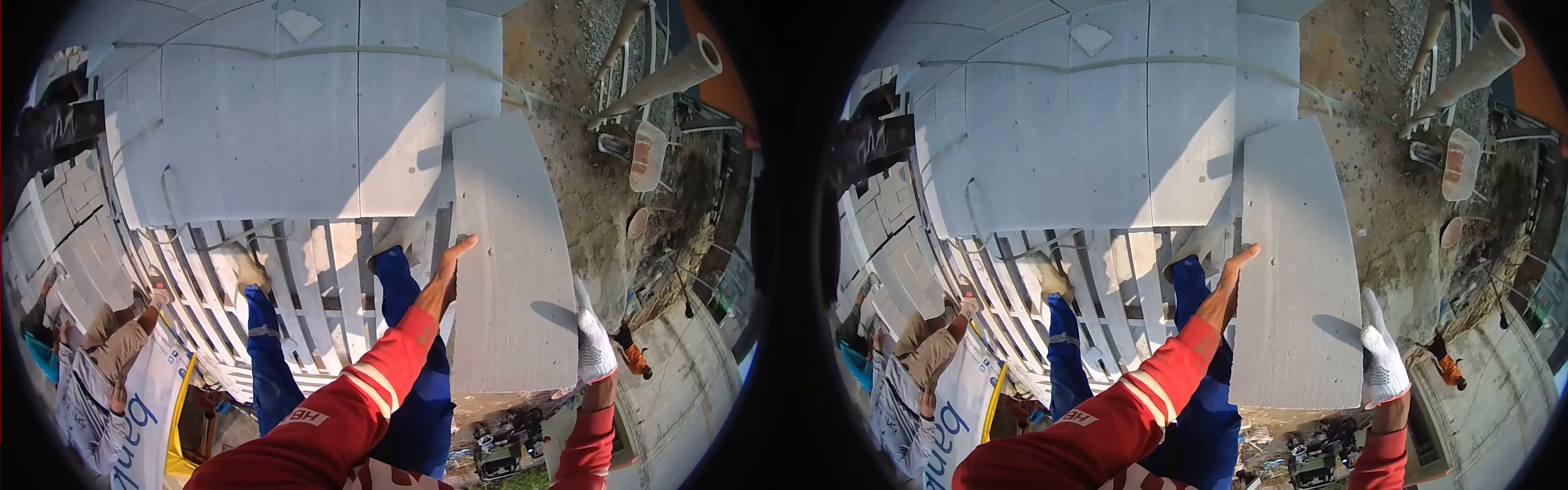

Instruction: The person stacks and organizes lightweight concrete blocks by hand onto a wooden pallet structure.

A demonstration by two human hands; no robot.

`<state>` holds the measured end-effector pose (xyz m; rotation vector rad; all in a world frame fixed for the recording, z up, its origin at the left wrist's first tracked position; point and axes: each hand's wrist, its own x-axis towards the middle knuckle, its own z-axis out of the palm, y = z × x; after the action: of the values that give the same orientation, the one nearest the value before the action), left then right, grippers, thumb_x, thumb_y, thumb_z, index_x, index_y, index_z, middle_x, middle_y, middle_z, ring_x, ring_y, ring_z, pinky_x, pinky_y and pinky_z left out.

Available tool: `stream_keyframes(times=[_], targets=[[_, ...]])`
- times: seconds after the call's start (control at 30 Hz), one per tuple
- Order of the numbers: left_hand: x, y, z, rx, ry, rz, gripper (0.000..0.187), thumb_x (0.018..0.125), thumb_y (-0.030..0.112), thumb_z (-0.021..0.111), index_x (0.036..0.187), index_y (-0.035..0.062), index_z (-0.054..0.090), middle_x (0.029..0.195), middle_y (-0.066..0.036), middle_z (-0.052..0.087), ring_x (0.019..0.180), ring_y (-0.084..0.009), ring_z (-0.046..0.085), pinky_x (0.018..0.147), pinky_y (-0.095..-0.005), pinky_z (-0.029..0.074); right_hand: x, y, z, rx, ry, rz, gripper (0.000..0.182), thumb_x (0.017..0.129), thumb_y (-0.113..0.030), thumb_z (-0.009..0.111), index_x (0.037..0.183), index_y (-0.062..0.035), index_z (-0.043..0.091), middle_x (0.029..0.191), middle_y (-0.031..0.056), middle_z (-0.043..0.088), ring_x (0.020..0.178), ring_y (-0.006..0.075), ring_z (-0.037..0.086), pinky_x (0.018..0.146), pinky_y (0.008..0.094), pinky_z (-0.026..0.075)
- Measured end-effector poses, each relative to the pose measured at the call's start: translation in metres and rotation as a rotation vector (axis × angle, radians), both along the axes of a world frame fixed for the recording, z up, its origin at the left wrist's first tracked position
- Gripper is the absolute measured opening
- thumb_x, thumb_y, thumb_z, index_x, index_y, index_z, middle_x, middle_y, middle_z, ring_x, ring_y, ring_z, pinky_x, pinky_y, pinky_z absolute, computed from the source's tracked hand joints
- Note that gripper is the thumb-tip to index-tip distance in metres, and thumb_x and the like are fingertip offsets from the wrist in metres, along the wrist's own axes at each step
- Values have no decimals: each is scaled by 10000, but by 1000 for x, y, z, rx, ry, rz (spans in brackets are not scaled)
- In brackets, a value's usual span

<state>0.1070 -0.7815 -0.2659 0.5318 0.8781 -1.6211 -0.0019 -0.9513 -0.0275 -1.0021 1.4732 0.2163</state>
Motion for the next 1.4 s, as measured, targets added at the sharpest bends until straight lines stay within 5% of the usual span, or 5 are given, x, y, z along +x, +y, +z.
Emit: stream_keyframes(times=[0.23,0.6,1.1,1.23,1.4], targets=[[-47,-10,-58,68,-715,13,527,858,350,706,1237,-3,617,1172,-106,648,1091,-209,601,990,-319,424,-29,10,-50,24,22,-113,588,801,-407,709,1207,-10,557,1052,99,595,937,224,615,838,370,521],[65,212,140,-173,-650,426,862,868,434,680,1517,8,305,1478,-119,440,1345,-211,400,1131,-350,263,86,239,109,-183,-105,173,893,738,-468,776,1387,35,425,1279,152,531,1155,253,544,973,393,445],[234,677,253,524,-919,1389,512,975,412,485,1284,5,509,1221,-138,563,1088,-203,563,882,-328,480,430,587,56,211,-799,1183,1008,681,-390,857,1476,4,379,1489,198,435,1368,280,431,1134,397,318],[221,786,212,1283,-1274,996,625,986,421,475,1436,2,359,1420,-190,427,1254,-293,486,1013,-448,459,477,654,49,158,-986,1379,993,735,-478,816,1483,-5,365,1485,216,428,1349,310,448,1132,415,327],[231,810,246,380,-664,900,646,978,387,505,1474,8,339,1466,-167,404,1287,-270,467,1039,-405,433,502,701,38,292,-1036,1305,969,746,-505,798,1462,6,391,1408,243,497,1286,329,505,1087,397,384]])
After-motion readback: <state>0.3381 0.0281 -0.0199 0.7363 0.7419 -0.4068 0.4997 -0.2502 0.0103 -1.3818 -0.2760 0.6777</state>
